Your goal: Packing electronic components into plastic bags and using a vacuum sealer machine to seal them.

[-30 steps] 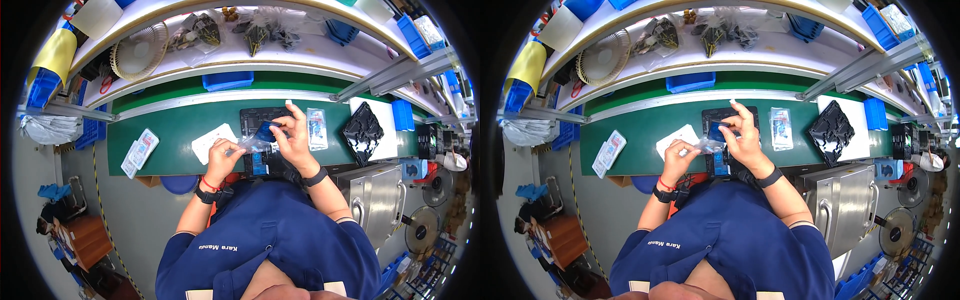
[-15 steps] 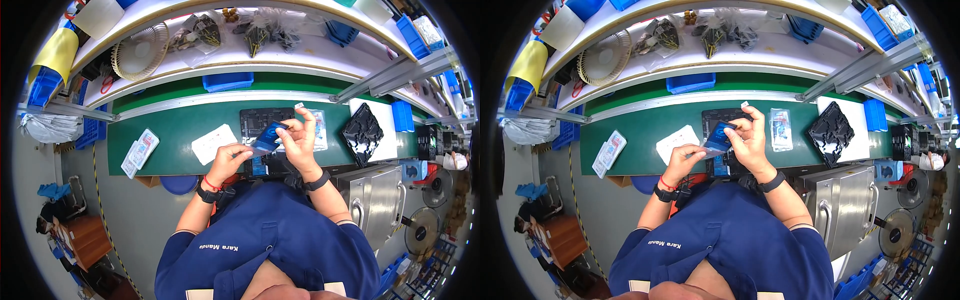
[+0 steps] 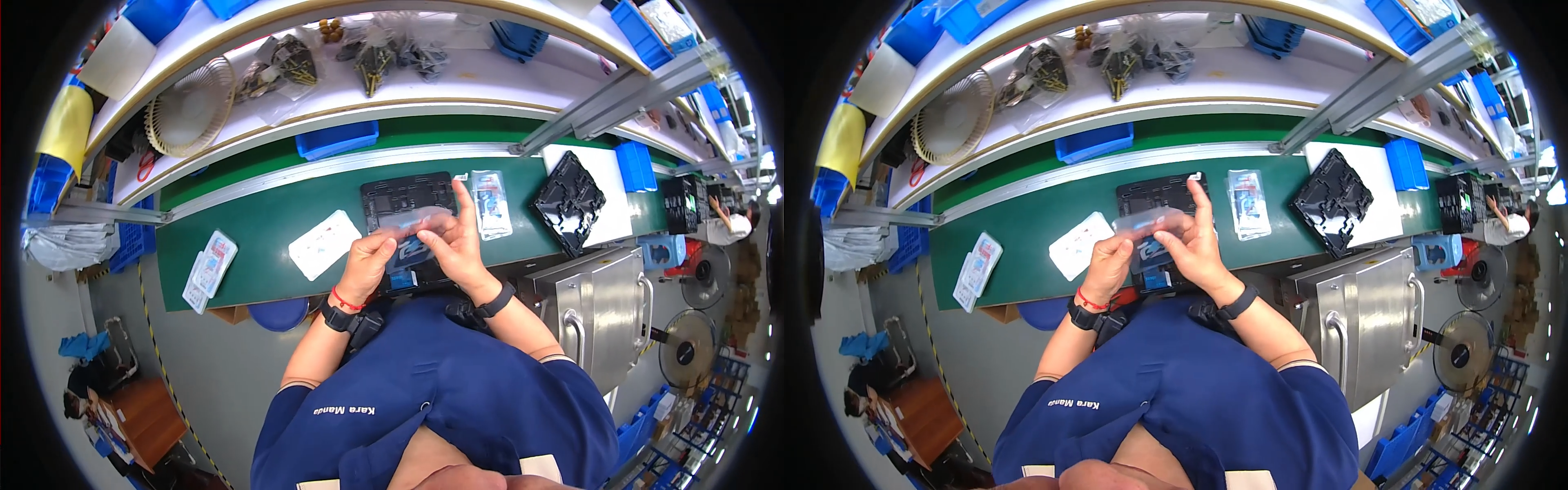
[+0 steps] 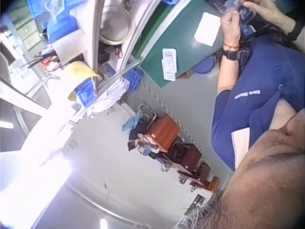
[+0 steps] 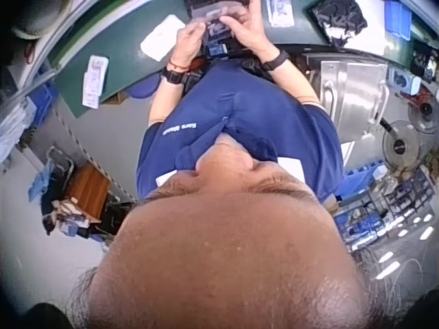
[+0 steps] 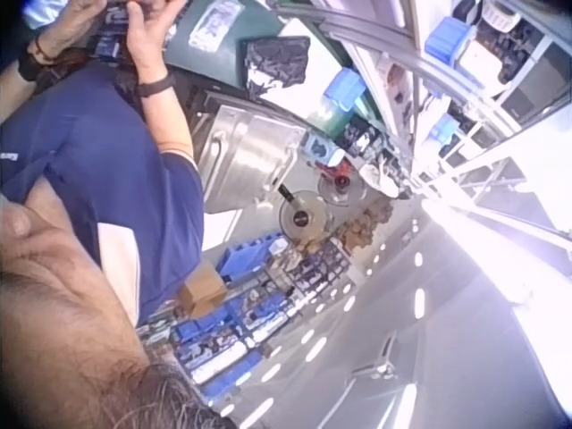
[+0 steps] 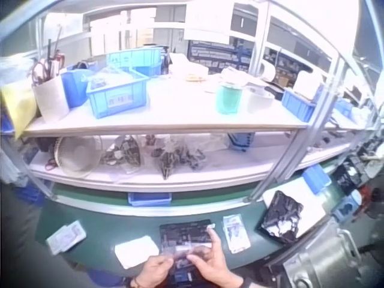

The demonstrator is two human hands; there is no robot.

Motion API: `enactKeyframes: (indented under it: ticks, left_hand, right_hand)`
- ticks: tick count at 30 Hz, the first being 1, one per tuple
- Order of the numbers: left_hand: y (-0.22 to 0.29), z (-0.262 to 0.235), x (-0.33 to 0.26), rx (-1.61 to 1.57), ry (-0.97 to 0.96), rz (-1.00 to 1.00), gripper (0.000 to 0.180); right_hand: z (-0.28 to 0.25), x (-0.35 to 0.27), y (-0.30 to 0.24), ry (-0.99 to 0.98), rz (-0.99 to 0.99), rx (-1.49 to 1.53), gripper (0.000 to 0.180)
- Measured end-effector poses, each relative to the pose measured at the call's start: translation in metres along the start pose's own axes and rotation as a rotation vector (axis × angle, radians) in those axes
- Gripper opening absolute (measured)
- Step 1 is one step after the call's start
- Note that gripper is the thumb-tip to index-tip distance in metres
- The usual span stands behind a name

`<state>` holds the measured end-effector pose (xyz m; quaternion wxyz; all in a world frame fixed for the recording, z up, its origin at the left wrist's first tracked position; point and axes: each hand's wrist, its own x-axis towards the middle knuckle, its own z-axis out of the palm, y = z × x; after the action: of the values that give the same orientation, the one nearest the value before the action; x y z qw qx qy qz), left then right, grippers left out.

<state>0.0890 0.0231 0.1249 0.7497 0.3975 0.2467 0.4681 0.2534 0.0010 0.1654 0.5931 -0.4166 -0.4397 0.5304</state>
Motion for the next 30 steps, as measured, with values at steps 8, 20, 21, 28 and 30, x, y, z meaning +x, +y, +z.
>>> enactKeyframes:
  ticks: [8,20,21,28,30]
  left_hand:
    - [-0.019,-0.029,0.002,0.3,0.037,-0.259,0.05]
    - [-0.023,0.0,0.02,-0.245,0.06,-0.352,0.028]
    - [-0.014,0.004,0.021,-0.359,0.126,-0.358,0.028]
    - [-0.005,0.007,0.016,-0.555,0.139,-0.194,0.029]
    - [-0.011,-0.002,0.013,-0.627,0.127,-0.171,0.029]
  right_hand:
    - [-0.105,0.019,0.014,0.345,0.059,-0.2,0.091]
    - [-0.036,0.004,-0.009,0.122,-0.082,-0.703,0.012]
    - [-0.035,-0.003,-0.008,0.064,-0.079,-0.725,0.01]
    - [-0.014,-0.008,-0.016,-0.101,-0.148,-0.981,0.012]
    - [-0.01,-0.007,-0.026,-0.124,-0.194,-0.962,0.012]
